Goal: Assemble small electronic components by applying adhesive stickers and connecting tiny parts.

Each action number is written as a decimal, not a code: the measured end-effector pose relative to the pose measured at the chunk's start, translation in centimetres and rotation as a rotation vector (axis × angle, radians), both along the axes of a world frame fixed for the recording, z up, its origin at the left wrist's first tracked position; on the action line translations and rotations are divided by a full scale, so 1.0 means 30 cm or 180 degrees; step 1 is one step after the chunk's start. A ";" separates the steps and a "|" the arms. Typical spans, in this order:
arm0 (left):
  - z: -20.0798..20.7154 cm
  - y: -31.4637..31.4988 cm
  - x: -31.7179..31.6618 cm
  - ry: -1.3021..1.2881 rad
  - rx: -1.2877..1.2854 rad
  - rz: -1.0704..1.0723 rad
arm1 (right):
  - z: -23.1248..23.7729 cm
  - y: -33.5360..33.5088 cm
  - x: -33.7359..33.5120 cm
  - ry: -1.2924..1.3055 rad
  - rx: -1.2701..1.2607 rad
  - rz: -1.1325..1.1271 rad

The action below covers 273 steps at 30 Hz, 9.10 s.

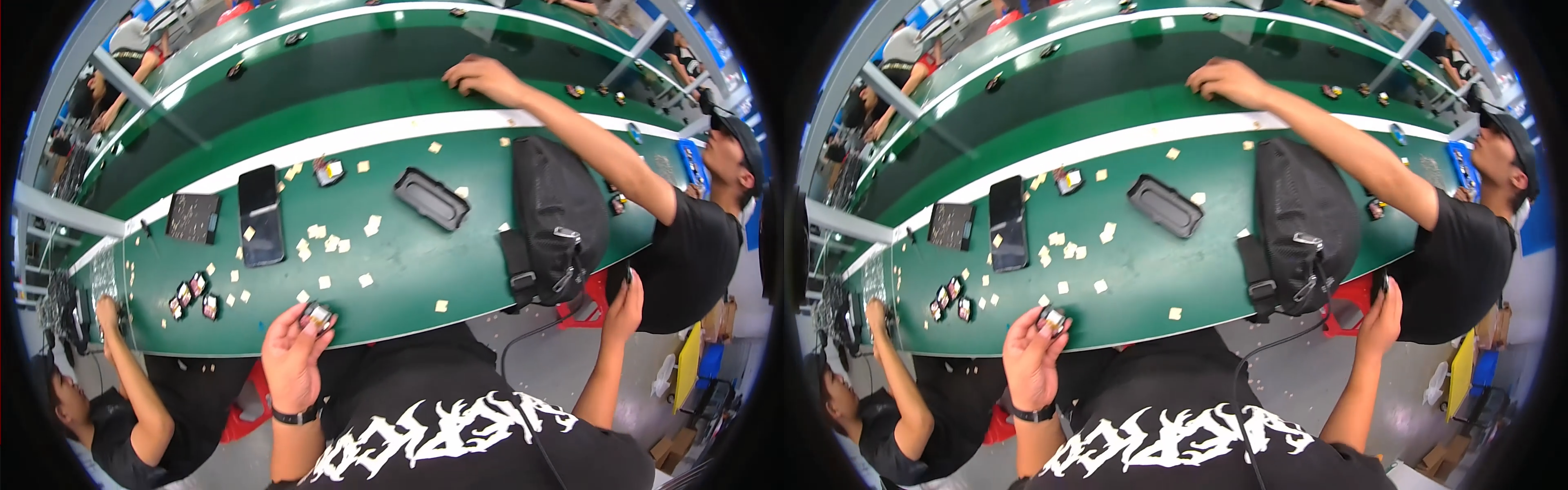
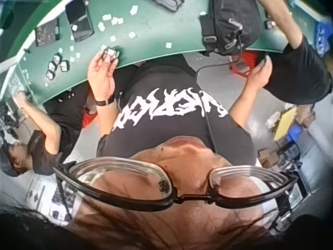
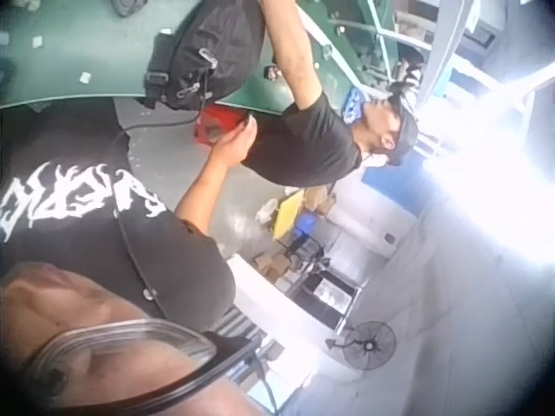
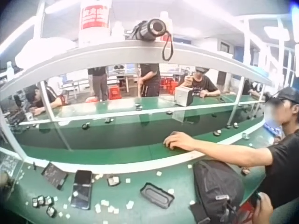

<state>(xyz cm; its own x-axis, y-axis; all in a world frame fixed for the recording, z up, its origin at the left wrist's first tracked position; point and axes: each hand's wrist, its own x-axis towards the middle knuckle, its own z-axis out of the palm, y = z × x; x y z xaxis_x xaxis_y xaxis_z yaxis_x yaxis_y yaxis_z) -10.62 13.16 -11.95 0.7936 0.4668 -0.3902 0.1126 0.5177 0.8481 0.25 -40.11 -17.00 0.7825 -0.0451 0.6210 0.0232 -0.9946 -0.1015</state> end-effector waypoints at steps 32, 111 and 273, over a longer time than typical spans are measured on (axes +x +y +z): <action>0.253 -0.182 0.132 -0.1630 0.2896 -0.1979 | 0.392 0.963 0.068 0.0358 0.0658 0.4459; 0.068 -0.189 0.149 -0.0639 0.2169 -0.1882 | 0.201 0.839 -0.117 0.4872 0.6856 0.1139; 0.156 -0.100 0.132 -0.0187 0.1122 -0.3452 | 0.324 0.951 -0.020 0.1330 -0.0117 0.4658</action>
<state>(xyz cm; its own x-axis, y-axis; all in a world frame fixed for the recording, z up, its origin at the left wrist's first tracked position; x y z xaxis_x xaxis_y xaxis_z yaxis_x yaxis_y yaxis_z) -6.65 10.17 -7.26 0.8581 -0.3996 -0.3224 0.3105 -0.0962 0.9457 -0.34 -11.57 -7.29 0.2384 0.9119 0.3340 0.9368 -0.1252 -0.3268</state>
